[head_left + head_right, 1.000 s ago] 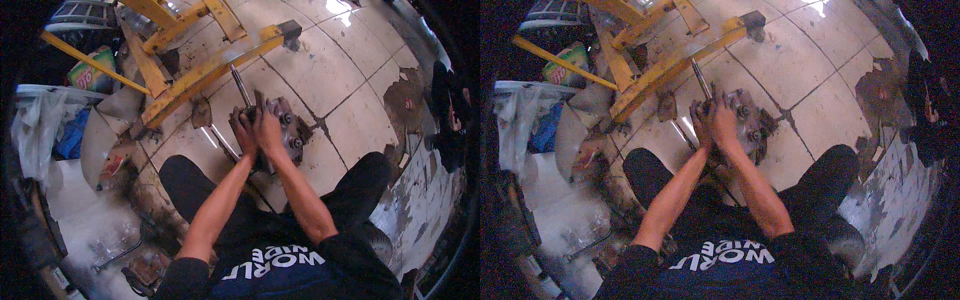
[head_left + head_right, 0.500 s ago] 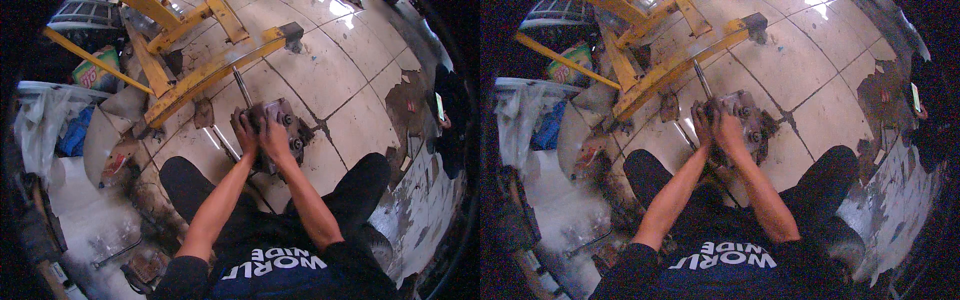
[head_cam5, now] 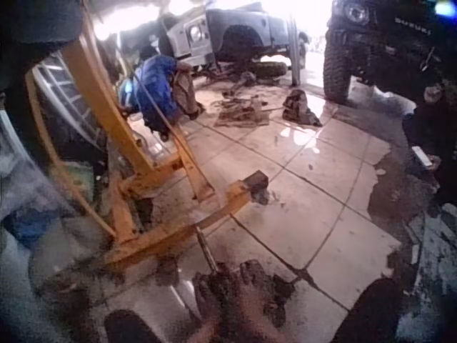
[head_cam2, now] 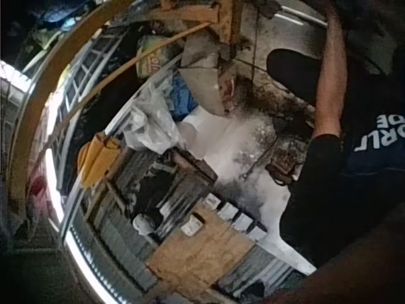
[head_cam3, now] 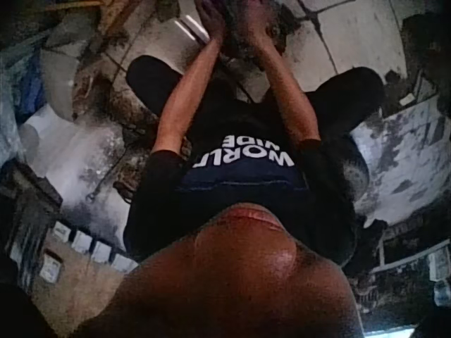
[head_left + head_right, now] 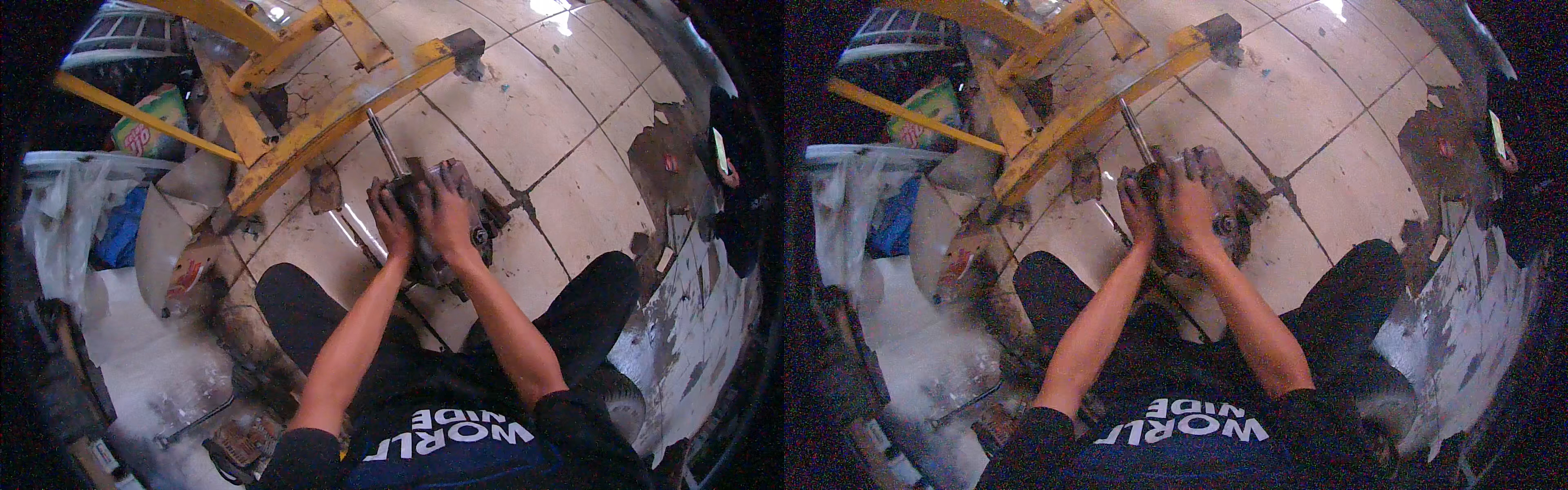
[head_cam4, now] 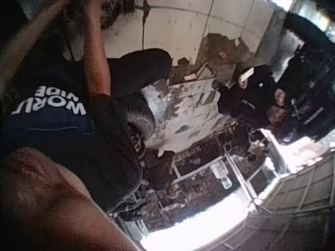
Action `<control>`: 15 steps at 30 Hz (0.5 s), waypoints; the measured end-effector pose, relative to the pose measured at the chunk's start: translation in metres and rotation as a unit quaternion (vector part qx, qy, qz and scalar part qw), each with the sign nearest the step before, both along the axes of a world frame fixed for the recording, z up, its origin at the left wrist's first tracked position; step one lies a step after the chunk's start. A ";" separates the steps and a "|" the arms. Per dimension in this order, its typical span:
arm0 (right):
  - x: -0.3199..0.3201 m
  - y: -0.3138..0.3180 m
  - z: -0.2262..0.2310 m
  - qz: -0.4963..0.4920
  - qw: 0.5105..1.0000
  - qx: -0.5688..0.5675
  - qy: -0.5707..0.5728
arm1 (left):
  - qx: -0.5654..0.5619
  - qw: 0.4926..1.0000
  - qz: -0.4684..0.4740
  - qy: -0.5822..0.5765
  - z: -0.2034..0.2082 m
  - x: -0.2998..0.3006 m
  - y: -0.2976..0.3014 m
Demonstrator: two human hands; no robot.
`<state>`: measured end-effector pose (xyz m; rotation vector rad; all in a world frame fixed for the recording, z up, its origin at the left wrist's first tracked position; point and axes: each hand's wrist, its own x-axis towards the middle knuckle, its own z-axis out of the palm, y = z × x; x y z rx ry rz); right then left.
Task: The person sits on the floor and scrubs a metal mechanical part with a piece of sandpaper. They rotate the part to clean different sides and surfaces, then place it on the floor to continue scrubbing.
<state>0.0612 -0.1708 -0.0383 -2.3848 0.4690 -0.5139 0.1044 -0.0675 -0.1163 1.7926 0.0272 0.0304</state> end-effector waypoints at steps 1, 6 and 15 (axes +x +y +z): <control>0.009 0.003 0.002 0.019 0.998 0.041 0.031 | -0.031 0.999 -0.001 0.018 -0.002 0.000 0.000; 0.012 0.040 0.011 0.046 0.994 0.045 0.087 | 0.016 0.997 0.012 -0.074 -0.039 0.003 0.017; 0.028 0.028 -0.001 0.040 0.987 -0.029 0.151 | -0.037 0.991 -0.093 -0.089 -0.074 0.019 0.006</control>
